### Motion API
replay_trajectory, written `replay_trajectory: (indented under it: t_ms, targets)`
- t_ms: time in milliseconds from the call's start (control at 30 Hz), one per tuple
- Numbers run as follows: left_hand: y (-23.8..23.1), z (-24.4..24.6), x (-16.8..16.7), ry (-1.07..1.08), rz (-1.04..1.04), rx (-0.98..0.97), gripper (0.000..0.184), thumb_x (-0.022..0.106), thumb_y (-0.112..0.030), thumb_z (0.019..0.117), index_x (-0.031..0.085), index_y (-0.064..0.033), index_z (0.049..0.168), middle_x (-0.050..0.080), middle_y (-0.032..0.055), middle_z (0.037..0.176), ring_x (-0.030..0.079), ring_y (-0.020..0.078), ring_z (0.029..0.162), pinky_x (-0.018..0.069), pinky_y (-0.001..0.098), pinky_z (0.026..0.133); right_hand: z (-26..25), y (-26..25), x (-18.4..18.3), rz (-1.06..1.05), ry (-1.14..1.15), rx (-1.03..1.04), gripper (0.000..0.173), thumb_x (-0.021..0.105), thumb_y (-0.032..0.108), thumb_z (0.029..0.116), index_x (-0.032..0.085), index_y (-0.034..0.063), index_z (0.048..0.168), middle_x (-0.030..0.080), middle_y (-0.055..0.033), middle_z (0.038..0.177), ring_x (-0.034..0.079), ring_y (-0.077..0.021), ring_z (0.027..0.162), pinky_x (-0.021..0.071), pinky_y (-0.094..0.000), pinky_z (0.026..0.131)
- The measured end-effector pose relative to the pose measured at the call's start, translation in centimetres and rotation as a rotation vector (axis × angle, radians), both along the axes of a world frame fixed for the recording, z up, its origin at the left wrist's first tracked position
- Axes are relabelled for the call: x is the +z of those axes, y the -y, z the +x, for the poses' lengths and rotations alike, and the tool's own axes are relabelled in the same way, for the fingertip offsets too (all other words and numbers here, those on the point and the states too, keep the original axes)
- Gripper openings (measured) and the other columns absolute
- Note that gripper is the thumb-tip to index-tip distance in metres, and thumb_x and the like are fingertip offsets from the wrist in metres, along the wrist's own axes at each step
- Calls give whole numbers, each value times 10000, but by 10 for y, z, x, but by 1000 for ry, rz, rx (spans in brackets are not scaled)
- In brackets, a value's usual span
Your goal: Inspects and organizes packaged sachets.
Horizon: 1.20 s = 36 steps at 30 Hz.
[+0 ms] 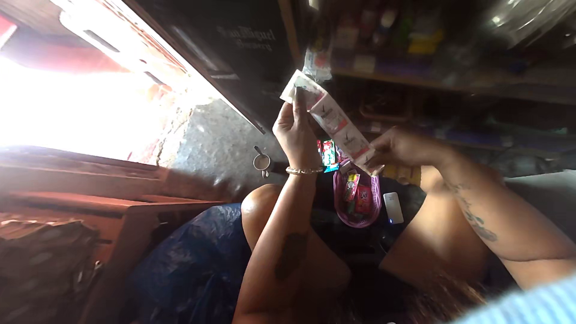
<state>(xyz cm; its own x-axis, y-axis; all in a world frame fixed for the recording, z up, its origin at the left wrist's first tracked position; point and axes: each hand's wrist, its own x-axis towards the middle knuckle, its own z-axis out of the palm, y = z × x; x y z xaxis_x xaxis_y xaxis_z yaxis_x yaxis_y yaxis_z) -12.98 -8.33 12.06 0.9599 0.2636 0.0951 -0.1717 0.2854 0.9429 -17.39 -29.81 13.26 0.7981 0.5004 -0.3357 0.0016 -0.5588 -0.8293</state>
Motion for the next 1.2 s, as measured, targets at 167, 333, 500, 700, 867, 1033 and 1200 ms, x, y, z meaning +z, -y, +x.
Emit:
replay_trajectory:
  t_ms: [167,333,500,700,867,1033,1200]
  targets:
    - [3,-6,3,-71,-24,-93,293,538,-235,1074,691,-54,901,708,26,766,696,120,669,610,305,622,-1,-4,-8,123,106,-136,300,773,105,900,703,25,1181,705,-58,933,648,-66,749,560,-231,687]
    - [19,-17,-5,-22,-7,-249,241,585,-161,1044,715,-30,890,719,17,762,697,90,680,611,281,662,2,-11,-17,324,258,-249,198,760,104,908,719,50,1094,730,11,911,670,-7,759,573,-174,689]
    - [25,-17,-3,-87,-56,-293,344,469,-257,1100,696,-29,976,730,42,829,725,124,761,627,310,725,3,-14,-18,340,335,-303,61,715,107,943,710,68,896,691,45,748,628,21,637,540,-156,601]
    - [24,-16,-6,-36,-72,-374,124,662,-3,961,671,9,1084,752,56,936,734,122,855,621,306,809,1,-14,-16,379,309,-325,70,717,57,934,745,45,997,739,33,821,677,17,701,586,-164,675]
    - [24,-17,-6,-39,-58,-344,99,694,-9,940,709,25,1032,758,75,899,739,135,811,628,311,780,0,-13,-18,405,299,-300,59,710,60,941,745,37,983,738,19,820,679,2,693,590,-173,668]
    - [24,-18,-9,22,-68,-339,75,680,-11,950,727,14,1003,765,67,898,744,132,827,625,308,800,1,-13,-18,408,315,-287,26,711,64,937,728,46,943,724,32,803,669,12,691,581,-166,663]
    - [25,-20,-8,58,-77,-339,100,662,25,948,720,13,1028,767,49,921,742,117,856,620,304,836,1,-12,-19,410,290,-279,27,710,73,941,725,50,944,719,29,786,666,2,669,580,-173,638]
